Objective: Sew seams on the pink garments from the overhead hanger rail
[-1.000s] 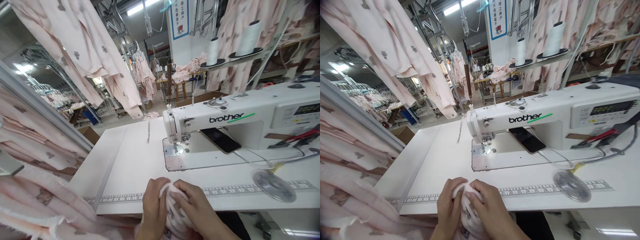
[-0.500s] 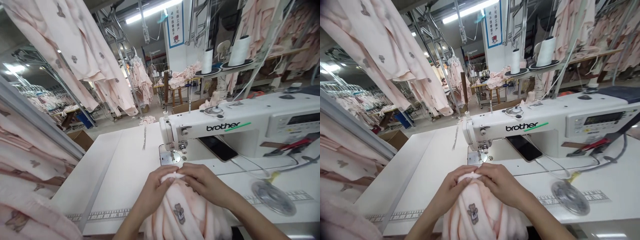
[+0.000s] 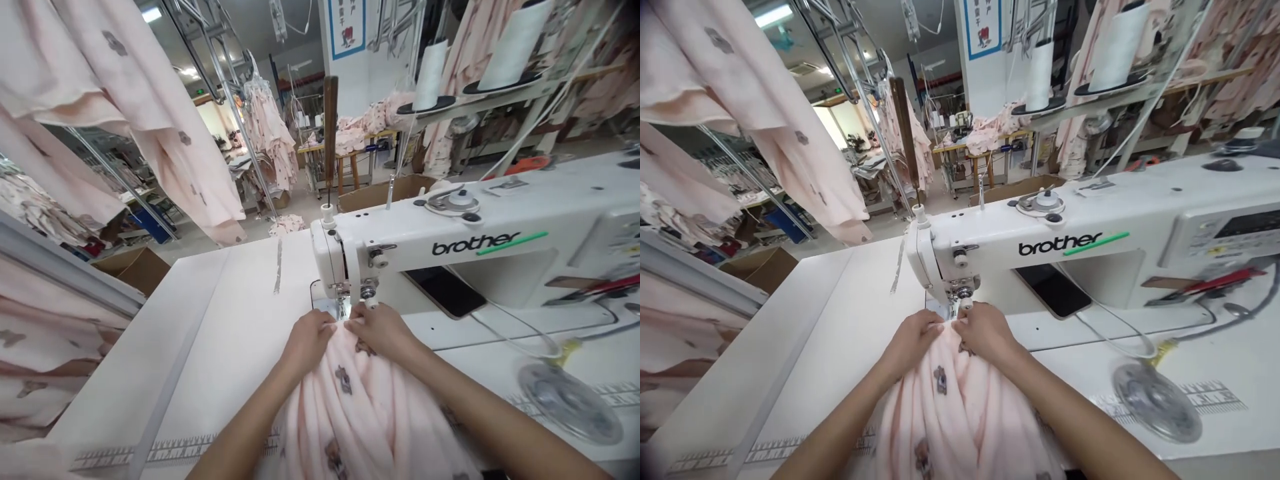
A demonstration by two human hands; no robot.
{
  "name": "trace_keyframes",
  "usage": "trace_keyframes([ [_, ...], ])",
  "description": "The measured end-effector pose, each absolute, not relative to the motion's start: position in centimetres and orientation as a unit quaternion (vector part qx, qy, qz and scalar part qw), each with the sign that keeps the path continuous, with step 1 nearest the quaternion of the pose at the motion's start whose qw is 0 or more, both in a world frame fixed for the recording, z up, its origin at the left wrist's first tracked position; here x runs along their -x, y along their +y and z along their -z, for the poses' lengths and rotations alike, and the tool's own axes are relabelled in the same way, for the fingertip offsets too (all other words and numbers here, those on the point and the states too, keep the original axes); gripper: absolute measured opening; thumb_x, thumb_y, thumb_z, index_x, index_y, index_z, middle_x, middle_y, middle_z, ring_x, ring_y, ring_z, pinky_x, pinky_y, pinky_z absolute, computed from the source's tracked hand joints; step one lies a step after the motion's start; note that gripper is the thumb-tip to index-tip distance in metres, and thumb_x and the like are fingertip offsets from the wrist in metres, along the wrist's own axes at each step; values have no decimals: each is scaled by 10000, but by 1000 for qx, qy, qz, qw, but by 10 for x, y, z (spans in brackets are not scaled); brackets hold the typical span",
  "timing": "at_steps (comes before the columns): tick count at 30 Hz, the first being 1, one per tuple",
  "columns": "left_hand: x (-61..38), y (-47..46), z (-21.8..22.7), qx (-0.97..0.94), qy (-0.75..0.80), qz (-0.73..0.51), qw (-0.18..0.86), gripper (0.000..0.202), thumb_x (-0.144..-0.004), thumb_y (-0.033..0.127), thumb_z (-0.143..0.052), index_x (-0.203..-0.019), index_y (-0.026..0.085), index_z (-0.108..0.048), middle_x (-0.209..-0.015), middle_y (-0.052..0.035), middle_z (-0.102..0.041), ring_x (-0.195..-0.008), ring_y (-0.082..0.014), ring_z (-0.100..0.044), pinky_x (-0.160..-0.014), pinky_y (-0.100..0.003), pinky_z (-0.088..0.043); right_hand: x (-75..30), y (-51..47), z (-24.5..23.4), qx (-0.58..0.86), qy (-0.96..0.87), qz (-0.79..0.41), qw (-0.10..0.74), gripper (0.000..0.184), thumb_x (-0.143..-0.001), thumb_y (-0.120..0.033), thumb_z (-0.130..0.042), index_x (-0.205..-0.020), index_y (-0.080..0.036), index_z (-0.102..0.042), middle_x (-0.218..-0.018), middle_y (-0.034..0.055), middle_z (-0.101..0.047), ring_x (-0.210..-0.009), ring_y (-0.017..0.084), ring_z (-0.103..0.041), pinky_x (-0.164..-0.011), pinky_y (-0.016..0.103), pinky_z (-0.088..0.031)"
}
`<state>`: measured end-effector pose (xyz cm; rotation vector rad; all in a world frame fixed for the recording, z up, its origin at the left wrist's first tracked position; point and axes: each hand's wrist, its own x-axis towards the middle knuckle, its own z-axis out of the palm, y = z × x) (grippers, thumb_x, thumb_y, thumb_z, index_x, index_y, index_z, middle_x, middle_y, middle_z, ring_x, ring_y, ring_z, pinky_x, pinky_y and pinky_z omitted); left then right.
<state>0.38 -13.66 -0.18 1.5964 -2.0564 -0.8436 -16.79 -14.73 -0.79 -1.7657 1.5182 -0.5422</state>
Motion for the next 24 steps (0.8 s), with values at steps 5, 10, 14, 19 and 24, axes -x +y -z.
trace_keyframes([
  [5,7,-158,6,-624,-723,243,170,177,-783,238,-463,-814,184,-628,-859,-44,-633,-795,-197,-577,-687,-280,-386,166,-167,11,670,630,183,348,217,-767,-242,-480,-557,-192,-462,-489,-33,-566,-519,135,-536,-511,225,-323],
  [10,16,-166,6,-646,-696,259,175,159,-737,196,-467,-760,191,-625,-768,-18,-636,-742,-179,-575,-628,-254,-362,171,-172,14,674,646,165,316,311,-779,-275,-504,-491,-182,-433,-466,-17,-521,-462,125,-477,-488,240,-295],
  [14,17,-165,5,-654,-688,263,173,154,-739,193,-473,-758,187,-626,-757,-19,-631,-749,-181,-574,-632,-254,-359,172,-176,16,682,647,166,299,209,-750,-237,-530,-556,-182,-479,-521,-16,-529,-493,126,-472,-492,236,-293],
  [19,15,-166,9,-643,-698,261,177,134,-774,181,-458,-784,173,-591,-825,-28,-624,-768,-175,-572,-624,-246,-359,171,-175,16,672,660,180,286,138,-734,-213,-550,-605,-183,-511,-597,-5,-566,-568,145,-509,-503,233,-303],
  [24,15,-168,15,-632,-717,233,178,139,-792,145,-421,-766,167,-555,-879,-40,-601,-797,-184,-572,-644,-260,-364,169,-171,13,657,669,187,291,244,-750,-211,-531,-514,-178,-481,-514,6,-557,-510,142,-503,-480,240,-316],
])
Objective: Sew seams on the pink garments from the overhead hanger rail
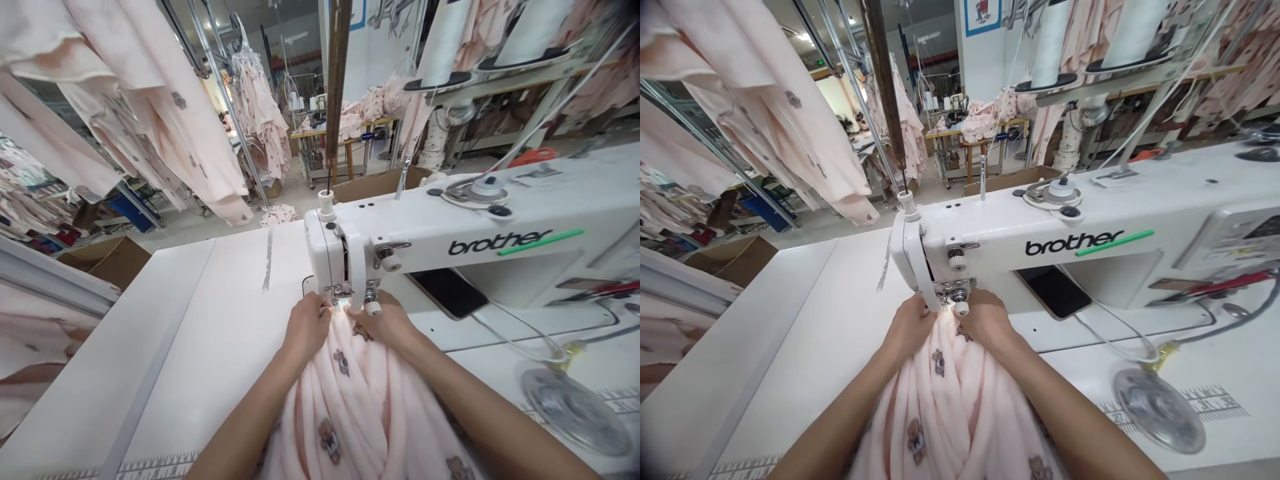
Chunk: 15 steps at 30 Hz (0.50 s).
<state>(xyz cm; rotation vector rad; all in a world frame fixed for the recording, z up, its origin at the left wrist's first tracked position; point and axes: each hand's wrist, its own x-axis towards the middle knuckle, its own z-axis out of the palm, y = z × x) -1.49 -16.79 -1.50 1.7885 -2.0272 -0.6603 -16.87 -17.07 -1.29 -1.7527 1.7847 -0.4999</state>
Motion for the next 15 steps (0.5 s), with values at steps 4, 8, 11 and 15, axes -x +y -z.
trace_keyframes([
  [4,16,-168,18,-631,-732,194,167,170,-801,148,-399,-805,178,-566,-899,-46,-583,-799,-199,-576,-657,-278,-378,167,-168,13,659,660,195,302,355,-785,-223,-502,-435,-179,-465,-464,-3,-565,-483,131,-521,-497,237,-339],
  [8,18,-168,18,-641,-732,171,157,186,-811,151,-394,-844,175,-576,-926,-60,-586,-815,-214,-586,-677,-293,-398,167,-166,13,661,650,204,314,397,-812,-234,-488,-419,-182,-481,-462,-18,-585,-487,116,-540,-514,219,-354],
  [11,19,-168,18,-642,-731,166,161,192,-819,149,-395,-866,174,-580,-949,-63,-589,-825,-206,-590,-691,-287,-412,167,-166,12,659,651,204,315,415,-819,-235,-486,-407,-180,-478,-470,-11,-592,-482,116,-538,-511,215,-357],
  [15,18,-169,21,-639,-736,152,164,184,-822,141,-392,-843,170,-573,-938,-64,-584,-830,-205,-589,-690,-285,-419,167,-169,14,655,663,205,298,369,-804,-228,-518,-440,-174,-501,-491,4,-597,-512,130,-542,-521,223,-351],
])
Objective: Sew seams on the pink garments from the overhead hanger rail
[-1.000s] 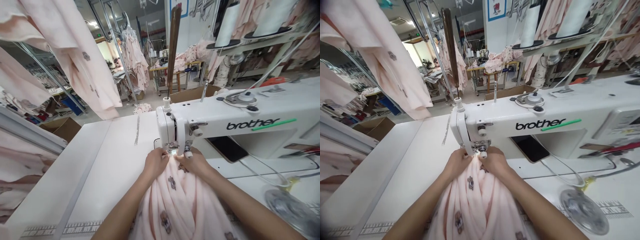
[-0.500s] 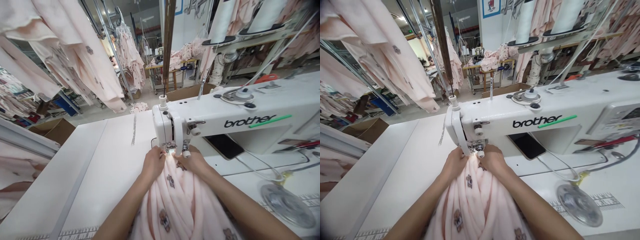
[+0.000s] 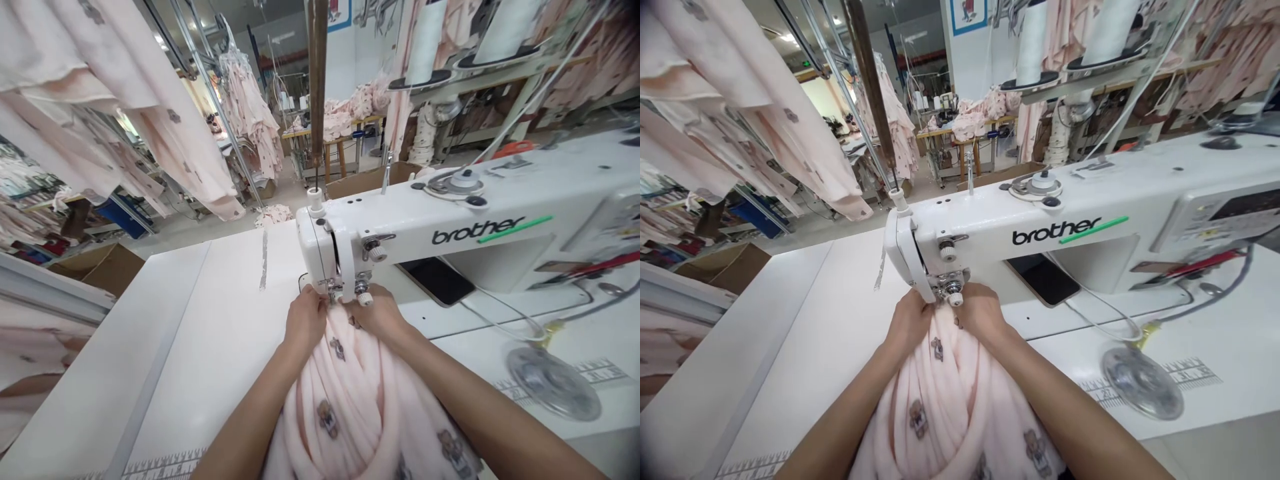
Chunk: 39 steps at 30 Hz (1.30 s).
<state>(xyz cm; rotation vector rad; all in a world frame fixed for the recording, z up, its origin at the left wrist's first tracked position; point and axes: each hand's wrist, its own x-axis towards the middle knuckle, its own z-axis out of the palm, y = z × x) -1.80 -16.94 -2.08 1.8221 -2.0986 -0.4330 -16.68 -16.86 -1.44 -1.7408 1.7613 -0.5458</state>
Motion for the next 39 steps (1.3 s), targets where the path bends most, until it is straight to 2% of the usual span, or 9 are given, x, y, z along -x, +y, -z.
trace_keyframes([
  [9,17,-172,25,-627,-748,126,178,172,-823,134,-386,-843,177,-552,-931,-59,-575,-778,-201,-584,-663,-289,-421,165,-171,20,657,680,208,250,273,-810,-204,-509,-542,-154,-526,-583,35,-607,-538,134,-531,-501,227,-306],
  [15,17,-176,25,-624,-750,125,180,207,-833,149,-385,-943,172,-559,-1027,-78,-583,-860,-230,-591,-713,-308,-430,165,-173,26,678,674,194,219,198,-747,-130,-508,-552,-151,-531,-581,45,-595,-512,140,-499,-486,247,-256],
  [18,18,-177,25,-631,-744,129,181,228,-837,159,-378,-974,168,-561,-1040,-87,-587,-872,-246,-594,-716,-320,-431,165,-175,31,692,665,195,205,160,-739,-142,-512,-586,-154,-559,-619,48,-609,-536,149,-507,-500,254,-257],
  [24,20,-176,25,-636,-736,134,190,275,-845,166,-358,-1037,157,-554,-1086,-115,-570,-915,-277,-585,-747,-357,-434,163,-173,35,698,656,216,190,176,-804,-195,-478,-660,-156,-571,-672,55,-620,-574,158,-522,-525,256,-268],
  [28,15,-175,24,-615,-747,149,204,271,-848,164,-376,-1050,160,-557,-1111,-96,-551,-969,-242,-567,-801,-330,-441,170,-169,31,708,632,238,207,252,-849,-207,-431,-635,-154,-553,-609,49,-598,-573,162,-532,-540,245,-308],
  [30,10,-174,24,-601,-755,160,210,252,-849,173,-401,-1042,162,-563,-1105,-80,-551,-1003,-219,-553,-831,-304,-438,178,-166,30,729,596,255,222,261,-888,-240,-393,-712,-160,-568,-652,35,-613,-628,165,-556,-570,232,-346],
  [34,5,-175,25,-585,-762,174,214,237,-844,163,-407,-1009,158,-577,-1093,-76,-555,-1026,-213,-538,-845,-302,-434,191,-163,33,760,535,286,234,355,-955,-317,-244,-892,-164,-558,-875,49,-629,-804,178,-573,-691,239,-402],
  [39,6,-175,25,-585,-760,184,216,241,-856,184,-395,-1010,153,-578,-1075,-83,-560,-1000,-223,-546,-833,-314,-430,190,-165,38,751,551,283,228,388,-936,-296,-187,-1009,-138,-534,-909,98,-616,-886,230,-559,-727,290,-404],
])
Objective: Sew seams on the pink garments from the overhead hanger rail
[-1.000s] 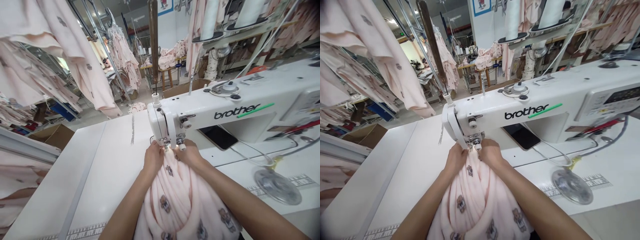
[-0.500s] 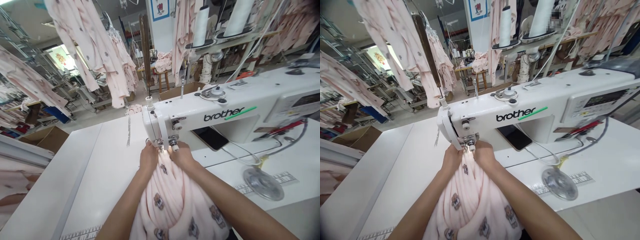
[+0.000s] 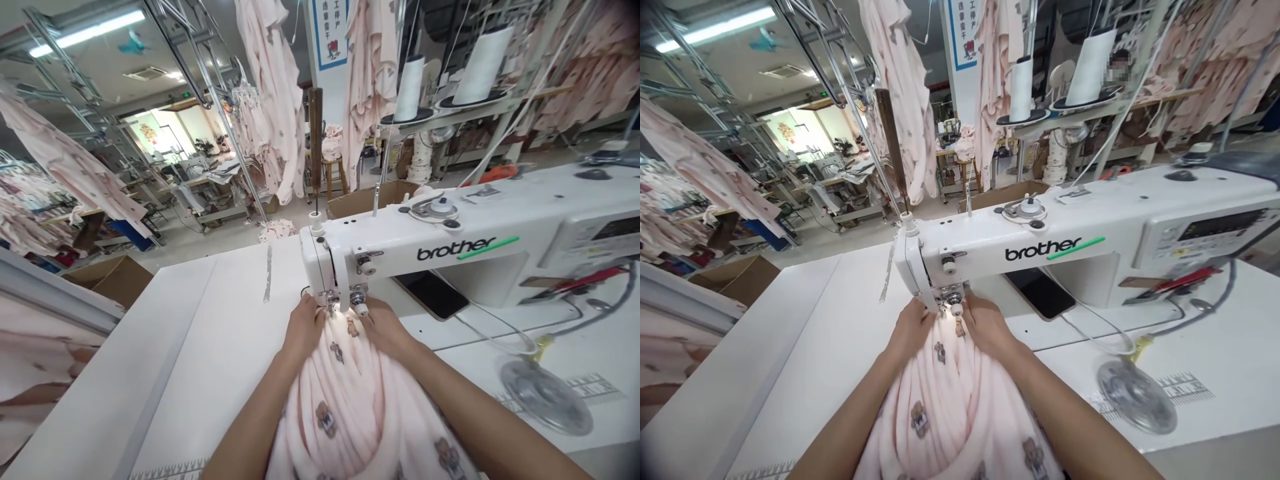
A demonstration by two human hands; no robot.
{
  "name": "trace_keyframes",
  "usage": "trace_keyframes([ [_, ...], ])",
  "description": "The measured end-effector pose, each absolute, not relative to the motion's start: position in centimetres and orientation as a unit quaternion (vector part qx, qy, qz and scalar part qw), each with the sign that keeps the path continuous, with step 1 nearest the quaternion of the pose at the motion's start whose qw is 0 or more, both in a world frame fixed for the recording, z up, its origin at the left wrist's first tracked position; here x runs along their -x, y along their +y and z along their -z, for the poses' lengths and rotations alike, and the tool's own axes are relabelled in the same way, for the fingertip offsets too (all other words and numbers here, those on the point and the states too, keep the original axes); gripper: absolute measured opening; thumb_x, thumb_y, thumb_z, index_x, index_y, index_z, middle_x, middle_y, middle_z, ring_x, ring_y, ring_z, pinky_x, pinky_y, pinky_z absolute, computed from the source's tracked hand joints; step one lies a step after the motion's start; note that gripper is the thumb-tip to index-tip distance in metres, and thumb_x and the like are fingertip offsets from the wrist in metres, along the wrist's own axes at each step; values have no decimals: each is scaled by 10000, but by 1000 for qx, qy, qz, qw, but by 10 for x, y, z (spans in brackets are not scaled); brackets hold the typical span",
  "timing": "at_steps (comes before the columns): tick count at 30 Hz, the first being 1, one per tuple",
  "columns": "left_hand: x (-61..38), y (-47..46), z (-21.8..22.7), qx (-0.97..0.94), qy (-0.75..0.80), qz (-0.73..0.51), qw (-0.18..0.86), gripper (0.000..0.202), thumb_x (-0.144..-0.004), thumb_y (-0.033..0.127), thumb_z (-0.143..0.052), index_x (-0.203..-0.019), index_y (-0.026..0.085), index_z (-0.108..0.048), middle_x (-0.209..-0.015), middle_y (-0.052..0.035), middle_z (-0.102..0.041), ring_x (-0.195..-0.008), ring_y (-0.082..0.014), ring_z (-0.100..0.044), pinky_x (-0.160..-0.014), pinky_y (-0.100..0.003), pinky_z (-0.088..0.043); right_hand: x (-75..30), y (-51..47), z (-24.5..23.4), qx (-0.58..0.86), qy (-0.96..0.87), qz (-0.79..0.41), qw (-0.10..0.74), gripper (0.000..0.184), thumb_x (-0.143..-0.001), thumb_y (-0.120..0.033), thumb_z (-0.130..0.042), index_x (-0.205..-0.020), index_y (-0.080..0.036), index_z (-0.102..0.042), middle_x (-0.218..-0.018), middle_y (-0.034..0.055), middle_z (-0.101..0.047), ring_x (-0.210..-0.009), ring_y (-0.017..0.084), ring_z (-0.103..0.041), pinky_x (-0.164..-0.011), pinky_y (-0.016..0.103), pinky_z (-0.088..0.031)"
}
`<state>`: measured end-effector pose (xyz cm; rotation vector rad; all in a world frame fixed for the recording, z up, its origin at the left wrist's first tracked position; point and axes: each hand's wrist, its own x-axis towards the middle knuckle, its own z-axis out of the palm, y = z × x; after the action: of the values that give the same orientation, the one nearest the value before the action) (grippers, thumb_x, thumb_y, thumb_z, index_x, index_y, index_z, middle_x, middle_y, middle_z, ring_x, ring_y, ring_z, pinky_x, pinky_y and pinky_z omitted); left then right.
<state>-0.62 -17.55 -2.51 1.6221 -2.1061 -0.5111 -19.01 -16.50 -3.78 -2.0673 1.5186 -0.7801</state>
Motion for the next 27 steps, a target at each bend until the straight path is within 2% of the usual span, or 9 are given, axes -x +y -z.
trace_keyframes([
  [7,7,-173,24,-589,-752,200,217,205,-849,195,-410,-926,153,-595,-990,-77,-581,-917,-209,-569,-785,-294,-430,188,-165,38,739,580,264,221,404,-922,-319,-183,-912,-151,-551,-848,99,-627,-795,237,-568,-677,294,-391],
  [15,7,-169,17,-588,-746,223,220,153,-822,175,-432,-812,155,-583,-913,-62,-606,-821,-187,-585,-748,-284,-437,187,-164,41,742,567,275,229,400,-917,-349,-177,-878,-167,-531,-852,90,-628,-797,229,-576,-684,290,-395],
  [21,7,-166,15,-586,-741,235,229,169,-806,187,-432,-839,164,-597,-897,-60,-611,-831,-191,-587,-760,-287,-444,190,-162,38,743,553,284,250,437,-935,-389,-173,-810,-185,-539,-826,69,-637,-773,215,-581,-676,283,-407],
  [24,6,-165,16,-587,-737,238,236,180,-784,173,-436,-869,169,-595,-909,-56,-617,-844,-194,-585,-772,-293,-443,191,-161,36,753,535,279,264,402,-925,-427,-276,-730,-205,-549,-783,35,-643,-779,200,-587,-693,265,-413],
  [27,8,-164,16,-587,-734,239,244,209,-758,152,-444,-909,162,-589,-935,-60,-625,-873,-202,-581,-782,-298,-440,186,-163,35,761,528,268,265,342,-893,-367,-369,-626,-213,-518,-667,10,-626,-713,192,-586,-674,265,-403],
])
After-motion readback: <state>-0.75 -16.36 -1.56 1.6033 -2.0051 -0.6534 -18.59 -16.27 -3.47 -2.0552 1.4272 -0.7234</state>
